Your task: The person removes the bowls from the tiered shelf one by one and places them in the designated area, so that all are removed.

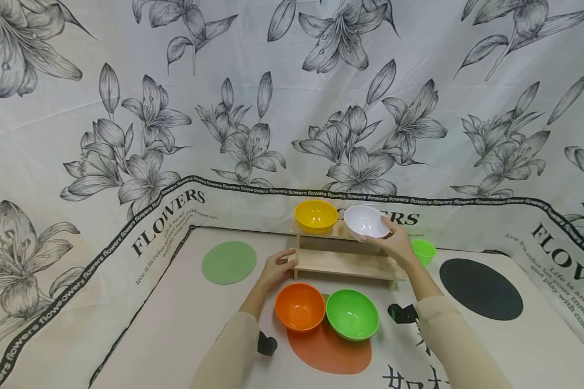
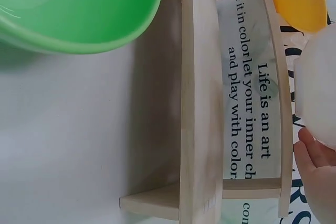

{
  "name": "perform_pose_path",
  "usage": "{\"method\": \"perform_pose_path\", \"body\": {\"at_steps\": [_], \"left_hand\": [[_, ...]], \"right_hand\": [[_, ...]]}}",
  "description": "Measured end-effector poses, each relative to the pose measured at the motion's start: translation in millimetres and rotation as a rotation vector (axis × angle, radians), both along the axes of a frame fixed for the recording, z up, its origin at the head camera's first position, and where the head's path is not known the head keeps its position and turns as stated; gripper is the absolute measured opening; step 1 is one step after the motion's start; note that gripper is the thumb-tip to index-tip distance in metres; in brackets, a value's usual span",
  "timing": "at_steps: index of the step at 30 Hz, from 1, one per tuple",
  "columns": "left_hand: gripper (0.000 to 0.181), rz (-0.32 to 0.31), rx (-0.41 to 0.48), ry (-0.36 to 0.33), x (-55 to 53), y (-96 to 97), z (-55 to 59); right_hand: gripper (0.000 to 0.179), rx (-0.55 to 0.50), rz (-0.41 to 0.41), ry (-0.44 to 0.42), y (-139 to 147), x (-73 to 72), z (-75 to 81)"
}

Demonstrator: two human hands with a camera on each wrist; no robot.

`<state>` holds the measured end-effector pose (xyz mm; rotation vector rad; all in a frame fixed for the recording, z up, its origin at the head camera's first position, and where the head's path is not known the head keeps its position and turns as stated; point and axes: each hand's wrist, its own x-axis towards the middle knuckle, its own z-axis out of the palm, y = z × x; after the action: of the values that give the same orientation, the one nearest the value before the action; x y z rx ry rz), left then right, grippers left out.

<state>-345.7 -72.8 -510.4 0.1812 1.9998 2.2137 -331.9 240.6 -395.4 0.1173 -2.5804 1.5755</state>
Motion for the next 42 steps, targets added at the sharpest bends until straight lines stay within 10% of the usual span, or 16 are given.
{"method": "perform_pose_path", "body": {"at_steps": [29,42], "left_hand": [[0.045,0.013,-0.026,0.004,1.0,-0.1,0.5],[0.043,-0.007,-0.015,0.012,16.5,-1.2,22.7]], "right_hand": [[0.088,-0.041,0.109,0.071,10.3,57.3,-10.8],[0.09,-0.077,0.154,0.091,11.7,75.9,-20.7]]}}
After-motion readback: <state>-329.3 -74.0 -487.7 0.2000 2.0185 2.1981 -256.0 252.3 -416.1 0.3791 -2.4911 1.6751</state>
